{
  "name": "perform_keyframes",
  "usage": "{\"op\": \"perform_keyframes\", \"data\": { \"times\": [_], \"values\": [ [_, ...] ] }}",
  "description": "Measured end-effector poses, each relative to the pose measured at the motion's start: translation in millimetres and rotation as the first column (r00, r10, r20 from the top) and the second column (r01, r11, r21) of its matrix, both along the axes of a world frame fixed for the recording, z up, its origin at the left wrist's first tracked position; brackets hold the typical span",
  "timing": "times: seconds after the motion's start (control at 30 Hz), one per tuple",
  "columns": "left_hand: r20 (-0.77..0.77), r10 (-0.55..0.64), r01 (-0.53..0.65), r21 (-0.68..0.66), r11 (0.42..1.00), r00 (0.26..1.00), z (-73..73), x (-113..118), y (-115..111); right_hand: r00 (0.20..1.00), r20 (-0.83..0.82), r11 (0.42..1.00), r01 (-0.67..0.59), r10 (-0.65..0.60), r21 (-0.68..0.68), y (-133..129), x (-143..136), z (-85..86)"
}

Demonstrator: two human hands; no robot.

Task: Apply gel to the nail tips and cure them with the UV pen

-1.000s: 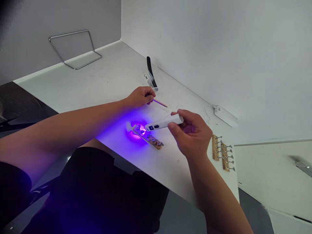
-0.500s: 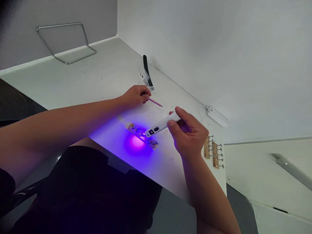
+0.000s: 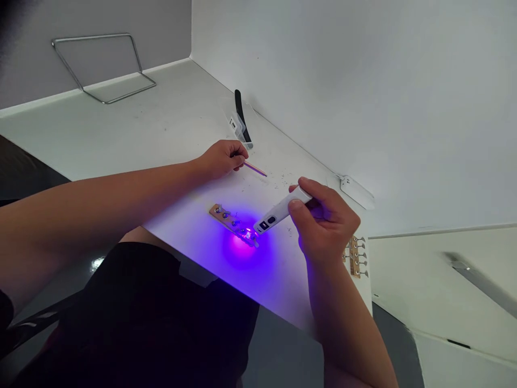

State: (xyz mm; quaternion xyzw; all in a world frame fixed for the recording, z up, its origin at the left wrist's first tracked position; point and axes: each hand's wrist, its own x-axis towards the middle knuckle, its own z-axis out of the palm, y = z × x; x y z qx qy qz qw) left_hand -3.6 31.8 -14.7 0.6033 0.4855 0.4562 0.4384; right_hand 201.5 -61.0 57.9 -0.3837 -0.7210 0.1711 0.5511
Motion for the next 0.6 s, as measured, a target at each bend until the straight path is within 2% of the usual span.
{"op": "perform_keyframes", "data": {
  "times": [0.23, 0.4, 0.5, 0.6],
  "values": [
    [0.011, -0.013, 0.013, -0.026, 1.000, 1.000, -2.4, -0.9, 2.6, 1.000, -0.012, 1.000, -0.008, 0.007, -0.019, 0.5, 1.4, -2.0],
    [0.000, -0.020, 0.020, 0.002, 1.000, 1.000, -7.6, -2.4, 7.3, 1.000, -0.006, 0.999, 0.000, 0.000, -0.042, -3.9, 5.6, 0.0],
    [-0.014, -0.023, 0.023, 0.023, 0.999, 1.000, -10.6, -2.9, 10.2, 0.999, -0.007, 0.998, 0.052, -0.052, -0.042, -9.5, 9.0, 3.0],
    [-0.015, -0.023, 0.024, 0.024, 0.999, 1.000, -11.4, -2.5, 11.0, 0.982, -0.117, 0.989, 0.146, -0.147, -0.021, -14.9, 9.5, 5.3]
  ]
}}
